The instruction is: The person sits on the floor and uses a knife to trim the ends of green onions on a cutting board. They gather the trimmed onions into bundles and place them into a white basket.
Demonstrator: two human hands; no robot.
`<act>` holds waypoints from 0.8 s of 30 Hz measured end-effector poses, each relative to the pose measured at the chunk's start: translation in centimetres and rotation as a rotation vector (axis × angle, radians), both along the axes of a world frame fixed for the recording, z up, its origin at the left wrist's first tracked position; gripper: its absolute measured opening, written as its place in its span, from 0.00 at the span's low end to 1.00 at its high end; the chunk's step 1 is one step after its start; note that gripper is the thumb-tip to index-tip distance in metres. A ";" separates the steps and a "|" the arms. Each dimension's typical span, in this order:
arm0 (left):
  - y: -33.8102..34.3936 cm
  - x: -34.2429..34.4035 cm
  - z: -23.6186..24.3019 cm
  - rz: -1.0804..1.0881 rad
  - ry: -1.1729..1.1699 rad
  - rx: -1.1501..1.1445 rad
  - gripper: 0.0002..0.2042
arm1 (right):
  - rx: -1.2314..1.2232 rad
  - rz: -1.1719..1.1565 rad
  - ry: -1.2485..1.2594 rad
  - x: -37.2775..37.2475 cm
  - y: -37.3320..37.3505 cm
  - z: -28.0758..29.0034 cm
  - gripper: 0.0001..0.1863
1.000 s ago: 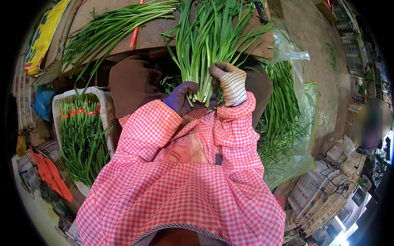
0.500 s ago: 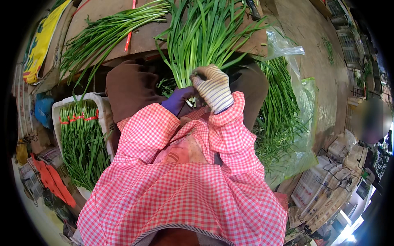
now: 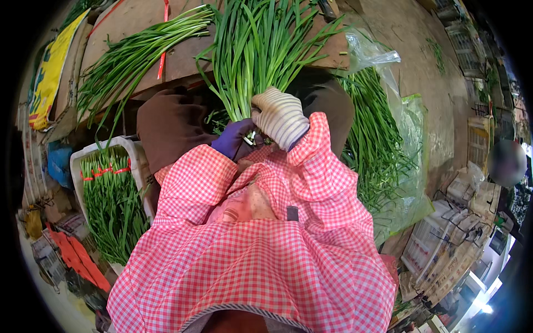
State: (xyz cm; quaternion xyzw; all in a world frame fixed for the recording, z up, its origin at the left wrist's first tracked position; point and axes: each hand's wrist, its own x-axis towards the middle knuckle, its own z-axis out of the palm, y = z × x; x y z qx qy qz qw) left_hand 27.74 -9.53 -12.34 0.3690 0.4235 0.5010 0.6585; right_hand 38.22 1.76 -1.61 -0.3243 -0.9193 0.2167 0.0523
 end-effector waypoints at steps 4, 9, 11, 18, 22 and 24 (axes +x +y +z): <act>0.2 0.2 0.7 0.171 -0.602 -0.356 0.13 | 0.092 0.163 -0.152 -0.6 1.3 1.0 0.08; -0.2 0.1 -0.4 0.118 0.726 0.515 0.12 | 0.183 0.259 -0.227 -1.2 1.7 0.8 0.10; 0.4 0.5 3.0 0.196 -0.120 -0.079 0.12 | 0.135 0.228 -0.161 -1.3 1.8 0.1 0.11; 1.0 0.9 4.6 0.349 -0.751 -0.475 0.15 | -0.147 -0.394 0.459 1.7 4.6 3.2 0.13; 1.3 1.0 5.5 0.345 -0.657 -0.483 0.14 | -0.393 -0.468 0.429 6.8 5.7 0.2 0.14; 1.2 1.0 5.6 0.301 -0.726 -0.507 0.12 | -0.339 -0.419 0.207 7.8 4.8 -1.2 0.13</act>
